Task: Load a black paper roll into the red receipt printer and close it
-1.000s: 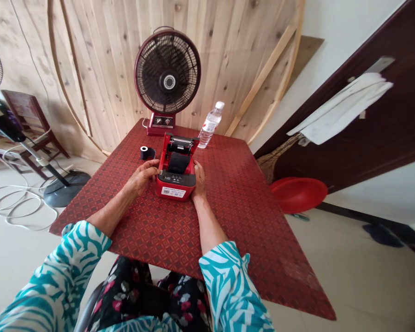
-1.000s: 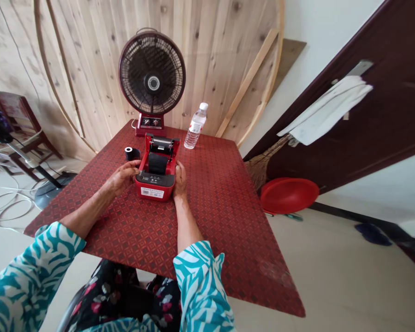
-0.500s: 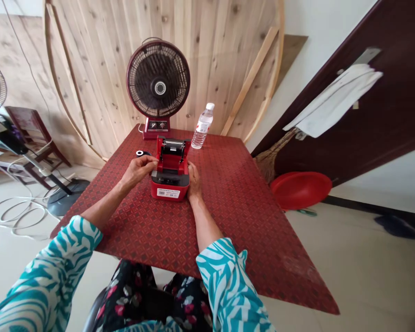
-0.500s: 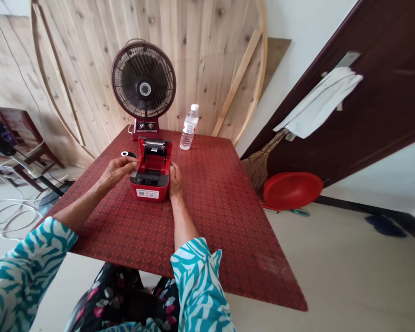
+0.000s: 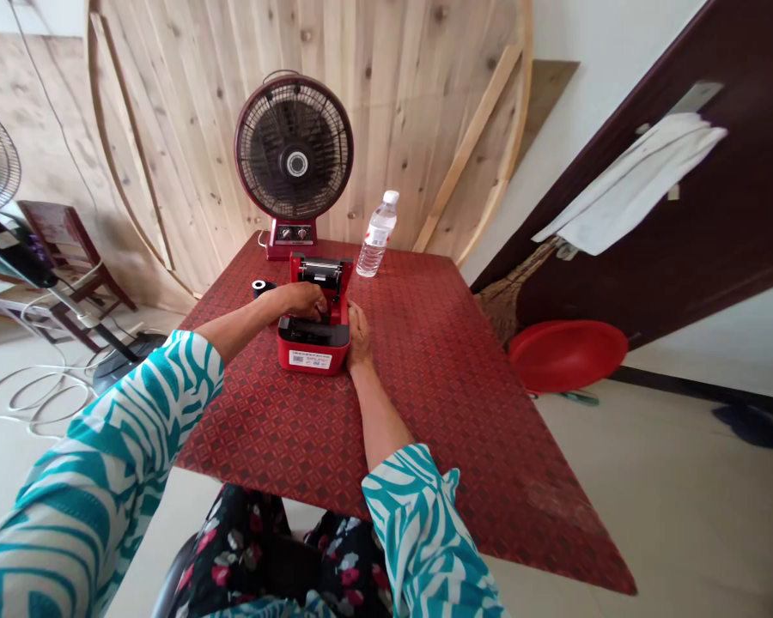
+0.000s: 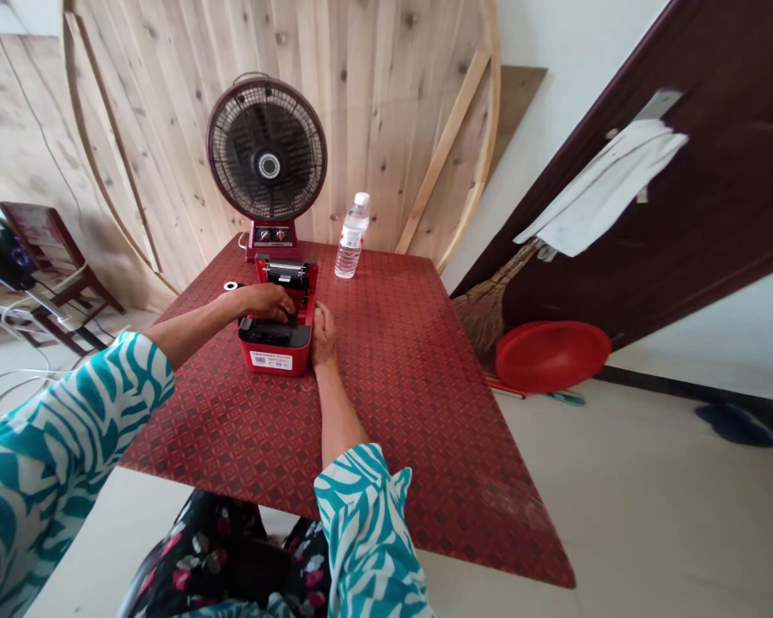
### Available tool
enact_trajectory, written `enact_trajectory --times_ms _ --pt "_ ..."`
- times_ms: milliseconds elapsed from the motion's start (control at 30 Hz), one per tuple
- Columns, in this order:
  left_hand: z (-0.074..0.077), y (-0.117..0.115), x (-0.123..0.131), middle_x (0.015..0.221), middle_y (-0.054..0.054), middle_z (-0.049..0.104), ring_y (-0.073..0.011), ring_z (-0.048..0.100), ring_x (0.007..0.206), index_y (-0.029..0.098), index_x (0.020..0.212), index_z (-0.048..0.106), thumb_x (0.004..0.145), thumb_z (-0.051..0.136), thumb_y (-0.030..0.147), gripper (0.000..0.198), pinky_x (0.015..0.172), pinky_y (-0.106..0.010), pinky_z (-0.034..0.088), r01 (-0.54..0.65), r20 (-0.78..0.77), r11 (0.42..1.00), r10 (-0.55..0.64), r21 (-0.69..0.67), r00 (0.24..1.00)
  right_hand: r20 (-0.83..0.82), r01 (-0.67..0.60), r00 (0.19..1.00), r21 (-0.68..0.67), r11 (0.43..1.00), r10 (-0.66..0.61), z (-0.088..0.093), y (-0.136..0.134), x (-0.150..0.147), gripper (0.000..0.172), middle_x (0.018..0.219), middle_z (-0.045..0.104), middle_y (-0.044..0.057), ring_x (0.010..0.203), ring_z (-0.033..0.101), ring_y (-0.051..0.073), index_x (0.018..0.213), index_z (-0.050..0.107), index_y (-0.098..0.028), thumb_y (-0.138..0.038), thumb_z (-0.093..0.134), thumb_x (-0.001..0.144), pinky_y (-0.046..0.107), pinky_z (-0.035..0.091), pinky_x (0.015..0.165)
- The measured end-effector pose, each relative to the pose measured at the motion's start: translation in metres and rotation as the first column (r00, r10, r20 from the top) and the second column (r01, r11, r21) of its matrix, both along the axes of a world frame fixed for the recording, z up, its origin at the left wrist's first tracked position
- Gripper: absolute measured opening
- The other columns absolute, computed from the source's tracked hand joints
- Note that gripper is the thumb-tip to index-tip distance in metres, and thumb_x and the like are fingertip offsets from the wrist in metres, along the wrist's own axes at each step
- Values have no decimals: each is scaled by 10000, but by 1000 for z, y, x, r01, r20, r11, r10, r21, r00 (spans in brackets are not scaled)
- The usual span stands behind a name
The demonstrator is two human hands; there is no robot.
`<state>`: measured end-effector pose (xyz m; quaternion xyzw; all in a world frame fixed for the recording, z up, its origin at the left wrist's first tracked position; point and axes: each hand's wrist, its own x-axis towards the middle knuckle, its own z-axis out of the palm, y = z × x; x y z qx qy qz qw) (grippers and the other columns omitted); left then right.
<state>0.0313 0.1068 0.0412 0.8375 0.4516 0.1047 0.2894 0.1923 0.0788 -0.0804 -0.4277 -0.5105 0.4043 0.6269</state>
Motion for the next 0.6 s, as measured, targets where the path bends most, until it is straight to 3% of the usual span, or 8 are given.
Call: enact_trajectory --times_ms 133,300,467,600 --pt "-4 2 1 503 24 655 -154 541 483 243 490 685 480 689 8 235 540 -237 366 -39 103 992 51 -121 993 0 -5 1000 -2 1000 5 2 -1 -1 531 1287 662 87 1225 572 214 1139 643 -227 -627 442 855 438 375 1136" --pt "-5 -1 2 475 39 616 -144 498 481 251 495 673 470 677 -23 275 550 -235 337 -110 127 986 126 -123 984 3 -1 1000 -6 1000 1 4 -3 0 558 1286 663 93 1231 571 214 1143 650 -219 -645 445 846 431 380 1134" --pt "0 -9 -1 665 3 699 -174 589 638 246 630 730 556 681 4 258 641 -241 372 -99 117 995 100 -14 988 13 -12 1000 -8 1000 12 3 -2 1 555 1281 669 90 1229 574 218 1145 652 -222 -645 449 848 438 384 1133" --pt "-1 -17 -5 805 -13 724 -217 634 800 259 760 754 586 739 82 248 706 -251 400 -123 41 978 117 168 992 12 -3 1000 -6 1000 3 2 0 1 581 1268 672 107 1212 587 226 1142 656 -199 -651 448 843 447 387 1131"
